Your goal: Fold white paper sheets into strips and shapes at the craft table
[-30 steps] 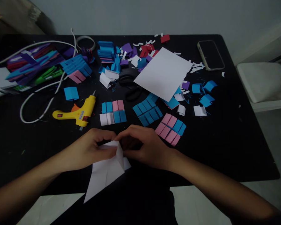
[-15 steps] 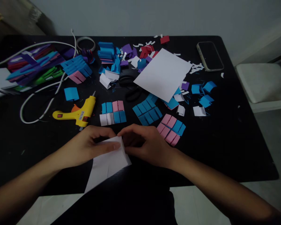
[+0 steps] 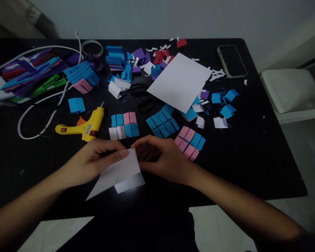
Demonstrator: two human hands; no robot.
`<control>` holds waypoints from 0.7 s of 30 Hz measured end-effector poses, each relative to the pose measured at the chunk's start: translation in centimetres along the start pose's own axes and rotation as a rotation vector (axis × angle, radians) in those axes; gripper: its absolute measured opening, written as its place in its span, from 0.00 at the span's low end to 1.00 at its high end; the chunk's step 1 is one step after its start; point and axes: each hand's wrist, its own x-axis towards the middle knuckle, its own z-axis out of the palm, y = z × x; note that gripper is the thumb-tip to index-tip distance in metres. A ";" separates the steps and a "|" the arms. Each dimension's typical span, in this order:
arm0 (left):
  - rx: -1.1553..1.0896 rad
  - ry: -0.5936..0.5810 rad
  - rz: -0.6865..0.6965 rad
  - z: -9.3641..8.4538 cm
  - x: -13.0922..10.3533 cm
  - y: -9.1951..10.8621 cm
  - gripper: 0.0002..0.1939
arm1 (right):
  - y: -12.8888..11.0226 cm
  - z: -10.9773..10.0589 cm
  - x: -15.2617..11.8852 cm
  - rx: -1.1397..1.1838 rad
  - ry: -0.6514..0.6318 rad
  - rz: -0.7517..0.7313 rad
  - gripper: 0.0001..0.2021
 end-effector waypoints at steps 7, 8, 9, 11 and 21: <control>0.014 -0.012 0.004 -0.1 -0.1 -0.1 0.16 | 0.2 0.0 -0.1 0.029 0.003 0.005 0.18; 0.020 -0.007 0.006 -0.1 -0.1 -0.1 0.16 | 0.2 0.0 -0.1 0.029 0.006 0.004 0.18; 0.027 -0.004 0.008 -0.2 0.0 -0.1 0.16 | 0.2 0.0 -0.1 0.026 0.007 0.002 0.18; 0.042 -0.001 0.012 -0.2 0.0 -0.1 0.15 | 0.2 0.1 -0.1 0.013 0.008 0.003 0.18; -0.054 0.037 0.009 0.3 0.0 -0.1 0.12 | 0.6 0.2 -0.4 -0.099 -0.032 -0.104 0.18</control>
